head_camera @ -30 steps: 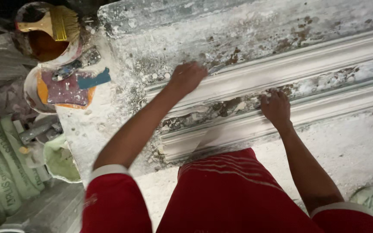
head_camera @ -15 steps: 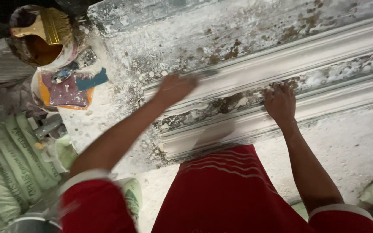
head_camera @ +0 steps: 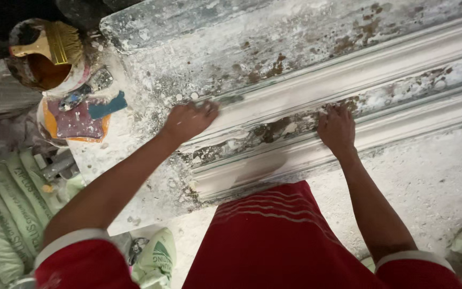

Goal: The person uses a small hand scraper to remove dried plaster residue from the grooves of decorative plaster cornice moldings laid on the workshop floor, working along the profiles section by section and repositioning the moldings to reach new areas.

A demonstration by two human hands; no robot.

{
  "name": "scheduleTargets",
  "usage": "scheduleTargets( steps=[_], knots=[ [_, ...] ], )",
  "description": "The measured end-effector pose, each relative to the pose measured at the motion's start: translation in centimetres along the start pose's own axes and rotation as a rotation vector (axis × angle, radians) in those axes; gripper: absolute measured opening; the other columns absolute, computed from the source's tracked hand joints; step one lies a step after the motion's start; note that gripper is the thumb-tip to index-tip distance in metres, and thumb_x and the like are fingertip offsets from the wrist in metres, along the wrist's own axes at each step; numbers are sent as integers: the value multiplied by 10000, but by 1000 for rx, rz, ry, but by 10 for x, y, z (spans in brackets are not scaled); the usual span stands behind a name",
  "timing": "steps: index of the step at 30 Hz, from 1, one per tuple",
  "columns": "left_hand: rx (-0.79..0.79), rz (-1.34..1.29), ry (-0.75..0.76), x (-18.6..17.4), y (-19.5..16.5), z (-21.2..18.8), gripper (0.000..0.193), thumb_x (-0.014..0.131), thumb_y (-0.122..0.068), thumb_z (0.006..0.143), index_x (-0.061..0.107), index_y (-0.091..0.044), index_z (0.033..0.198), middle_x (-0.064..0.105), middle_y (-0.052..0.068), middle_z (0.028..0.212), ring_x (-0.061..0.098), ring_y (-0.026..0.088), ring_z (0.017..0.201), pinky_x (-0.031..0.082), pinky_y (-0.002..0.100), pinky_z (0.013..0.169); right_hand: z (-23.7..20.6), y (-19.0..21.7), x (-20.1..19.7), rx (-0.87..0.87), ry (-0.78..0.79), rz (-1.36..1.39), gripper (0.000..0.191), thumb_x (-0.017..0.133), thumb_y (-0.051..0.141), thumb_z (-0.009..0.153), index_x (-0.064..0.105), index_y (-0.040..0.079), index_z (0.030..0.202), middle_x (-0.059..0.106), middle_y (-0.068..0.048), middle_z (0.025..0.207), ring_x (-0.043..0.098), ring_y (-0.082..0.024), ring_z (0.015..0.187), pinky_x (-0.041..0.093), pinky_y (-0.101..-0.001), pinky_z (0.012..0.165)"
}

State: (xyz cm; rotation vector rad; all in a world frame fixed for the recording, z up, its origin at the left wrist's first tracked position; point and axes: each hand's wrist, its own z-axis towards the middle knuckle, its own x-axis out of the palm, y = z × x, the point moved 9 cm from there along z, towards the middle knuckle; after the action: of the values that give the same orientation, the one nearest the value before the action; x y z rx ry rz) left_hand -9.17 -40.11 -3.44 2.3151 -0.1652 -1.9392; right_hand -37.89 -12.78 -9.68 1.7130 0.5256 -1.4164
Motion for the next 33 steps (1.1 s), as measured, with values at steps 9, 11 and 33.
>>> scheduleTargets(
  steps=[9,11,33],
  knots=[
    [6,8,-337,-30,-61,120,332,559,-109,910,550,-16,1229,719,201,1144,737,277,749,550,304,425,5,10,-17,-54,-49,-79,367,598,276,1018,721,-49,1136,642,-327,1201,620,-474,1076,527,-552,924],
    [0,-83,0,-3,-46,97,276,514,-167,1036,555,-3,1254,721,208,1088,736,307,777,570,354,475,6,5,-14,-11,-6,54,362,578,249,1017,722,-57,1147,650,-311,1168,626,-478,1052,527,-557,908],
    [-447,-577,1,-26,21,77,239,558,-315,1041,697,-153,1148,728,135,848,688,301,693,555,495,578,5,-3,-4,1,-1,-11,426,541,245,1003,683,-33,1291,536,-407,1374,570,-533,1184,494,-577,984]
  ],
)
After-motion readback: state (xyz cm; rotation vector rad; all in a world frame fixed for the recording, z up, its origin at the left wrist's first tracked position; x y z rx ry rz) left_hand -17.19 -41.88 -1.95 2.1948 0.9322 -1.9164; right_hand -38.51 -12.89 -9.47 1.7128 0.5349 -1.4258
